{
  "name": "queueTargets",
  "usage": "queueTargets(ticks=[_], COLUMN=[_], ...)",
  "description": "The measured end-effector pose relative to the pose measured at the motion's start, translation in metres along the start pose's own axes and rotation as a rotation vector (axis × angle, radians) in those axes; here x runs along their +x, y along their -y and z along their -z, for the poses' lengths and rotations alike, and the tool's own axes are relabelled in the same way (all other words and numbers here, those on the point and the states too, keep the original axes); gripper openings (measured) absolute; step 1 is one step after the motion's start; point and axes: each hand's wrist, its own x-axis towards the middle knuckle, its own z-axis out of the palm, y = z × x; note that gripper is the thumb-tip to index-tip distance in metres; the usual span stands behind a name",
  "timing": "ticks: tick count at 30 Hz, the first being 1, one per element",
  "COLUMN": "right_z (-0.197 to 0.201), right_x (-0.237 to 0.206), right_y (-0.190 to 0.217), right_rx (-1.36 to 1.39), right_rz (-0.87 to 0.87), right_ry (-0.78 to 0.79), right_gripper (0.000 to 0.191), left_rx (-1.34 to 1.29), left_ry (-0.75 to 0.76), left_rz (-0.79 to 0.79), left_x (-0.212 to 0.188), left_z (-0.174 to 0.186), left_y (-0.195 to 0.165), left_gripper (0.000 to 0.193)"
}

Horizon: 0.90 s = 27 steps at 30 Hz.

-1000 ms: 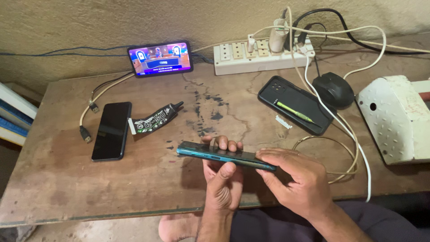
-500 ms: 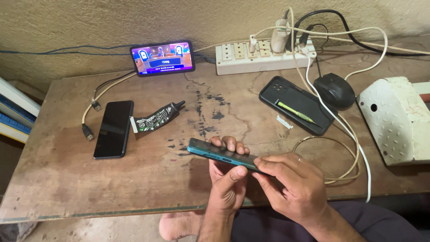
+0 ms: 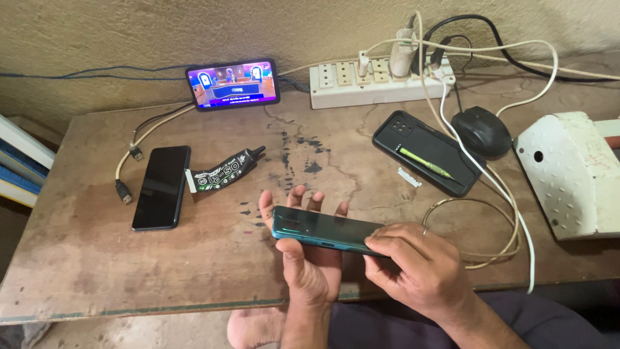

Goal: The person repairs a smartphone at a workbench. They work on the opened phone with a pry tool near the battery, reattach the back cover, press it into place, plug in a charging cable, and handle other phones on the bench while a video plays on a nearby phone.

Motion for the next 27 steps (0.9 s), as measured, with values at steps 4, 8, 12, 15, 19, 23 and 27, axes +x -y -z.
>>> queueTargets(ticks=[4,8,12,15,19,23,27], right_z=[0.002,0.005,0.005,0.01,0.012,0.008,0.006], right_x=[-0.002,-0.002,-0.001,0.0,0.002,0.0,-0.006], right_y=[-0.001,0.0,0.002,0.002,-0.001,-0.002,-0.001], right_rx=[0.005,0.017,0.043,0.126,0.13,0.092,0.031], right_rz=[-0.013,-0.035,-0.103,-0.196,-0.213,-0.127,-0.183], right_ry=[-0.003,-0.001,-0.019,0.022,0.035,0.025,-0.006], right_gripper=[0.028,0.028,0.029,0.04,0.036,0.032,0.032], left_rx=[0.062,0.05,0.003,-0.033,-0.059,-0.028,-0.032], left_ry=[-0.006,-0.016,-0.078,-0.141,-0.167,-0.18,-0.197], left_rz=[-0.059,-0.053,-0.034,-0.019,-0.012,-0.022,-0.041], left_x=[0.0,0.002,0.004,0.005,0.006,0.005,0.004], left_z=[0.004,0.008,0.01,0.01,0.01,0.012,0.012], left_y=[-0.002,-0.004,-0.007,-0.01,-0.013,-0.011,-0.006], left_gripper=[0.053,0.041,0.039,0.038,0.039,0.039,0.045])
